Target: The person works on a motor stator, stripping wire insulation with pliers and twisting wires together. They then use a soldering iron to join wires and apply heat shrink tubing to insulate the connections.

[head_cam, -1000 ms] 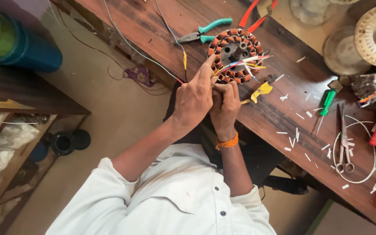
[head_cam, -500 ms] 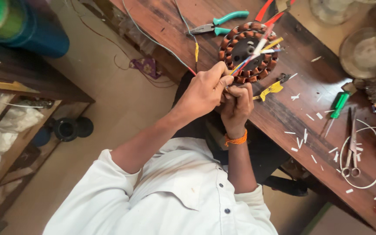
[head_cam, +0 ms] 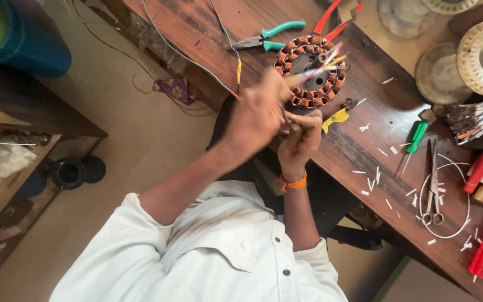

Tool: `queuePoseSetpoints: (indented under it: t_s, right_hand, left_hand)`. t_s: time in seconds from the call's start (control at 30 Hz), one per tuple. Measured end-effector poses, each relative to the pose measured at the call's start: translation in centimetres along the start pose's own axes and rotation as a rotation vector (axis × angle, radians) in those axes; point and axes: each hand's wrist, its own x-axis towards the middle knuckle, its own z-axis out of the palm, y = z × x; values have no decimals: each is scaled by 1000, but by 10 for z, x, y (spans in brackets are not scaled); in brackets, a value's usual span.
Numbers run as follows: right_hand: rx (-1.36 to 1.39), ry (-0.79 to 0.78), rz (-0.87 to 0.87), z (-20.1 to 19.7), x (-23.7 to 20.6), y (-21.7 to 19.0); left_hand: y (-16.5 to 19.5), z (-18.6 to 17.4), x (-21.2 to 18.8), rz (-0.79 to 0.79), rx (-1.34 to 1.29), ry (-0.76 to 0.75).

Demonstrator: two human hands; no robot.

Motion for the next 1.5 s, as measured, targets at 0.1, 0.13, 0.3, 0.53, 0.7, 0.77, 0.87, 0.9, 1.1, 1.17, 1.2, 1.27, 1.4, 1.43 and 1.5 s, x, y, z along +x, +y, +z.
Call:
queuePoseSetpoints:
  t_s: [0.1, 0.13, 0.3, 0.53, 0.7, 0.77, 0.87, 0.9, 1.1, 1.17, 1.2, 1.27, 1.4, 1.43, 1.5]
  right_hand:
    - [31, -24, 8, -4, 0, -4]
    - [38, -44, 8, -3, 1, -5]
    - [153, -275, 122, 7, 9, -17]
    - [-24, -317, 148, 10, 25, -28]
    - [-109, -336, 90, 14, 29, -31]
    - [-125, -324, 85, 16, 30, -32]
    - [-133, -306, 99, 18, 29, -33]
    - [-142, -299, 100, 18, 29, -33]
    - [-168, -250, 42, 20, 28, -32]
    - [-170, -267, 73, 16, 29, -32]
    - [-155, -286, 109, 14, 29, -32]
    - [-125, -310, 113, 11, 29, -33]
    - [-100, -336, 1, 9, 28, -34]
    - [-102, -341, -25, 9, 28, -34]
    - [-70, -332, -33, 9, 28, -35]
  left_hand:
    - [-12, -30, 22, -105, 43, 82]
    - [-16, -39, 25, -175, -10, 25]
    - [-27, -41, 28, -55, 54, 34]
    - [-38, -8, 43, -37, -181, -125]
    - [-37, 0, 50, 90, -54, -89]
    - [-36, 0, 54, 85, -51, -100]
    - [-32, 0, 60, 92, 4, -158]
    - [-31, 0, 63, 131, 33, -164]
    - [-20, 9, 87, 342, 249, -250]
    - [-17, 11, 96, 344, 292, -303]
    - [-16, 10, 100, 361, 283, -333]
    - [-14, 5, 107, 394, 269, -393]
    - [-6, -12, 104, 396, 332, -439]
    - [-5, -21, 100, 449, 315, -407]
    - [-4, -41, 93, 429, 303, -389]
